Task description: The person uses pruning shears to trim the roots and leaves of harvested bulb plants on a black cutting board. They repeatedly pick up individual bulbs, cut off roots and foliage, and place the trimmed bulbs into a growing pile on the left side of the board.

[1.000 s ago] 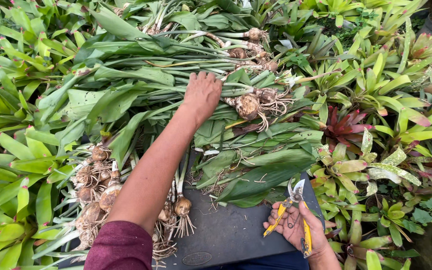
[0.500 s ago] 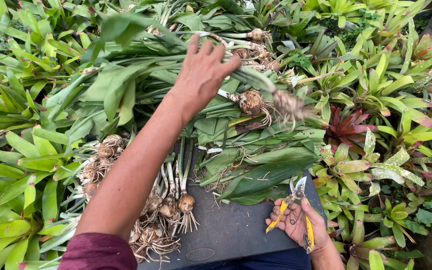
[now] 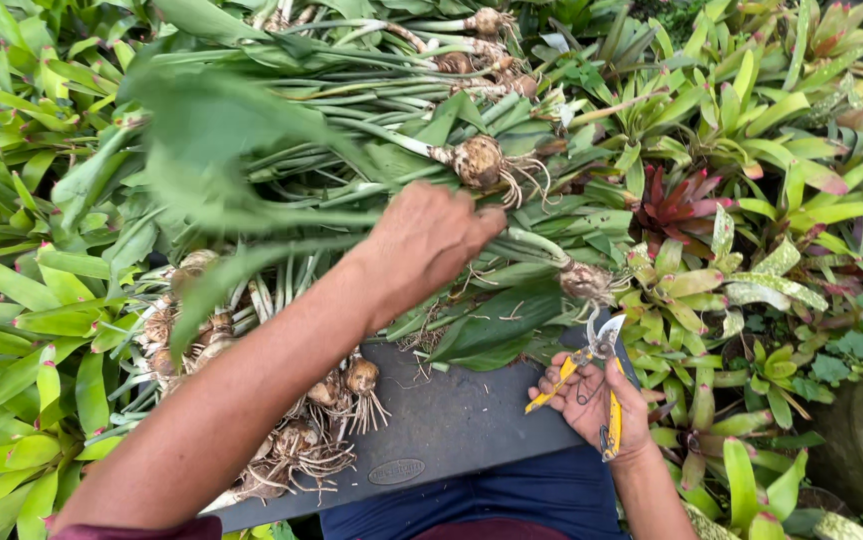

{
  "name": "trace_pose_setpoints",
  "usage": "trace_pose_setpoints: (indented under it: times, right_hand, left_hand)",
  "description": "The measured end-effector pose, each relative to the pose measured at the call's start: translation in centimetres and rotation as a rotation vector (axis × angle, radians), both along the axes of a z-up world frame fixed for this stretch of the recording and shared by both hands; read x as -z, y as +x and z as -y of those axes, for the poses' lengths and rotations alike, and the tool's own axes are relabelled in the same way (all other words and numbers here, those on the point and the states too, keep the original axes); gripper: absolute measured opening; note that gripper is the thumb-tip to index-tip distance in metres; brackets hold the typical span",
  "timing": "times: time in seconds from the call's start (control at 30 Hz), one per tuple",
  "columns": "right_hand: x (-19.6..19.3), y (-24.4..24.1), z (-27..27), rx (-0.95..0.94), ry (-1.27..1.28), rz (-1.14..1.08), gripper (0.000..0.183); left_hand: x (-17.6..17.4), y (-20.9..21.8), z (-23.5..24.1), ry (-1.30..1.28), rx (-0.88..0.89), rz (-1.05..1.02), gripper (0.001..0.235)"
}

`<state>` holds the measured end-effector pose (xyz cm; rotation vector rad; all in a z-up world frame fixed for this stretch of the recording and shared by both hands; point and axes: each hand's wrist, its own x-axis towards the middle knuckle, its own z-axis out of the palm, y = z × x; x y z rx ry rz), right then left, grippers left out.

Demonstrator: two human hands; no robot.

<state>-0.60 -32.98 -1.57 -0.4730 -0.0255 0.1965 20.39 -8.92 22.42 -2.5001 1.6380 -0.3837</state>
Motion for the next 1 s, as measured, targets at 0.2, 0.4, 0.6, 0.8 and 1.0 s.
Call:
trace_pose_setpoints:
  times: [0.2, 0.4, 0.6, 0.8, 1.0]
  right_hand:
    - [0.5, -1.1, -0.3, 0.180, 0.024, 0.001, 0.068]
    - [1.1, -3.1, -0.2, 0.298, -0.047, -0.102, 0.069]
    - [0.8, -3.8, 0.2, 0.283, -0.155, -0.095, 0.068]
    - [-0.3, -4.7, -1.9, 0.173, -0.389, -0.054, 0.065]
    - [-7.0, -3.0, -7.7, -0.151, -0.898, -0.082, 0.044]
  left_hand:
    - [8.0, -4.2, 0.4, -0.069, -0.189, -0.338, 0.030]
    - [16.3, -7.7, 0.2, -0.024, -0.329, -0.319, 0.030]
    - [15.0, -8.3, -3.5, 0.144, -0.461, -0.284, 0.036]
    - [16.4, -7.9, -6.6, -0.017, -0.436, -0.188, 0.017]
    - [14.8, -7.2, -6.3, -0.013, -0.425, -0.360, 0.019]
